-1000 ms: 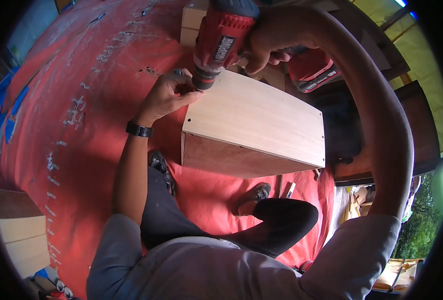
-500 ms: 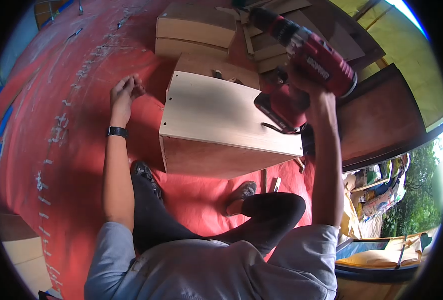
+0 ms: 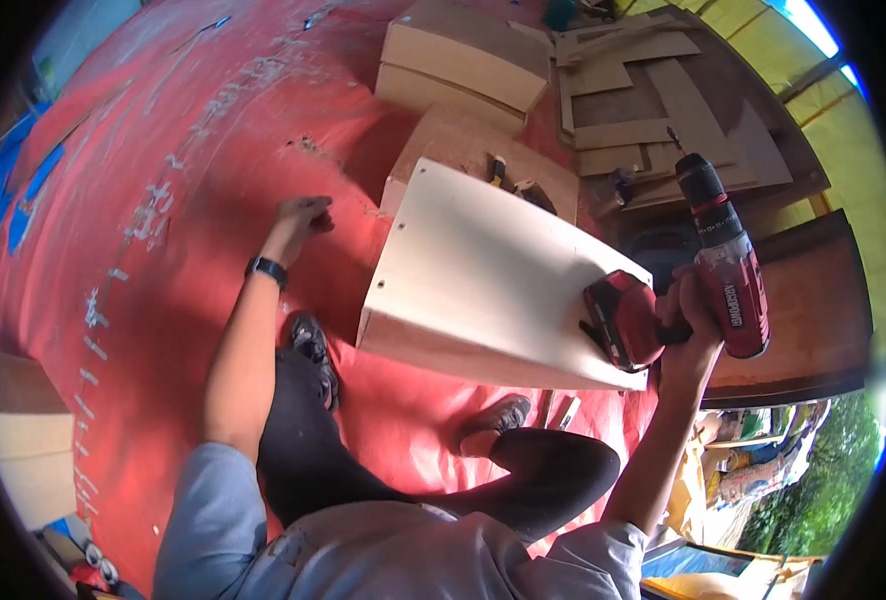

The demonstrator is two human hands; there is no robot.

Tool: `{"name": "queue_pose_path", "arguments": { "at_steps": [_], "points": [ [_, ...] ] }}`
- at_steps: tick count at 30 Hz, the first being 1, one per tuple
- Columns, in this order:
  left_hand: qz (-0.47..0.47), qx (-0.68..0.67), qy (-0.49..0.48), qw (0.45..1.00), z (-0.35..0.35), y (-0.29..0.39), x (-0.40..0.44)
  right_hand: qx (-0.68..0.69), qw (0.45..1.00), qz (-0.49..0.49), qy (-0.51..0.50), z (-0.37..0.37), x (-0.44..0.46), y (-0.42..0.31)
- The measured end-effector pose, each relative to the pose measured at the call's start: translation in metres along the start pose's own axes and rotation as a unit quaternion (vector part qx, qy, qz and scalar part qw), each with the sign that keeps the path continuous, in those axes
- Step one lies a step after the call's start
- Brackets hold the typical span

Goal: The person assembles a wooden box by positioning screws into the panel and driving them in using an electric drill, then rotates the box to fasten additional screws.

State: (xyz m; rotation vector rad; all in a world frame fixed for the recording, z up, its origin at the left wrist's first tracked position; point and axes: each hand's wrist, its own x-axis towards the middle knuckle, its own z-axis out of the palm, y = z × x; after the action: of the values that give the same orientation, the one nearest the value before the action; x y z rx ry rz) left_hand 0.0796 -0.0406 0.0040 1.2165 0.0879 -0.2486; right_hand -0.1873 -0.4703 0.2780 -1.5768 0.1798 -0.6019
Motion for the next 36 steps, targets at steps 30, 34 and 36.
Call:
{"name": "queue_pose_path", "arguments": {
  "at_steps": [30, 34, 36],
  "points": [
    [0.414, 0.135, 0.084, 0.896, 0.142, 0.159, -0.139, -0.104, 0.989, -0.108, -0.013, -0.029, -0.023, 0.004],
    [0.404, 0.162, -0.063, 0.898, 0.206, 0.141, -0.240, -0.107, 0.957, -0.219, 0.156, -0.058, -0.067, 0.017],
    [0.303, 0.146, -0.184, 0.924, 0.228, 0.109, -0.281, -0.131, 0.956, -0.252, 0.071, -0.069, -0.107, 0.016]
  ]
}}
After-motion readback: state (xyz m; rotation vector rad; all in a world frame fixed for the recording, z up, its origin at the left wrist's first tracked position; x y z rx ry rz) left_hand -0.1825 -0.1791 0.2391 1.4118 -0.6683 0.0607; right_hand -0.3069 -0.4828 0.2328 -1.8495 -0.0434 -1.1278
